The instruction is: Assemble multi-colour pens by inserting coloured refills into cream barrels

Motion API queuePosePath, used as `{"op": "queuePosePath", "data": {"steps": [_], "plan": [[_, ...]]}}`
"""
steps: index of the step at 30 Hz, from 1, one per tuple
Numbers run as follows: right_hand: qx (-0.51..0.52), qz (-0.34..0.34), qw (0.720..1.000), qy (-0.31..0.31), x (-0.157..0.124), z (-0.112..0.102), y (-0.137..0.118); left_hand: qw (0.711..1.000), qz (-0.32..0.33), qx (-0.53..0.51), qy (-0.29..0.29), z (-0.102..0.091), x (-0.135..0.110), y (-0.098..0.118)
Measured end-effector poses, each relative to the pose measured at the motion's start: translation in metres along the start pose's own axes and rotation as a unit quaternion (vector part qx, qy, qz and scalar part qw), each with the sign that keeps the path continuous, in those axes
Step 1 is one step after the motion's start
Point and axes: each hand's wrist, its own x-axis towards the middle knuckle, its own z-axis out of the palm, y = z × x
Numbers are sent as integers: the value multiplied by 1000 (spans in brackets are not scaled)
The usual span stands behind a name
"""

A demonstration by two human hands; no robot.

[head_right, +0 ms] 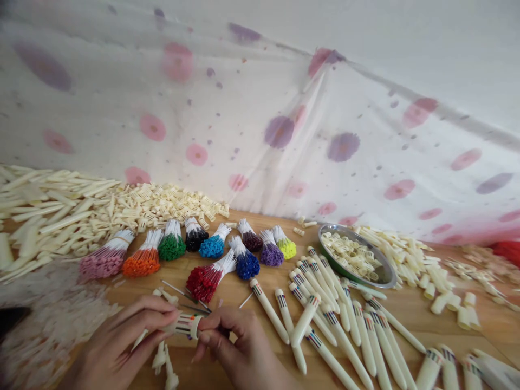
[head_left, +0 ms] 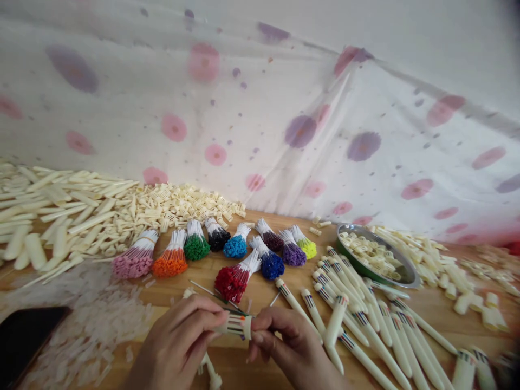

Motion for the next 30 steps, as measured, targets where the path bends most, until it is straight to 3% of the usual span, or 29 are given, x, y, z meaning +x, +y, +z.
{"op": "queuePosePath", "data": {"steps": [2,6,16,25,27,30], "plan": [[-87,-62,994,14,0,-2,-2,1000,-5,0,-1,0,0,1],[-227,-179,956,42,1,-3,-6,1000,-5,0,12,-1,-1,1],[-257,-238,937,15,-1,-9,-7,998,-28,-60,-2,4,-2,1],[-213,-145,966,17,-1,-6,-12,1000,-13,-22,3,0,-2,3],[-159,-92,983,16,-2,-3,-10,1000,-9,-7,2,-1,-3,2],[6,29,999,19,-2,2,-3,1000,6,22,-2,-2,-6,-1]]}}
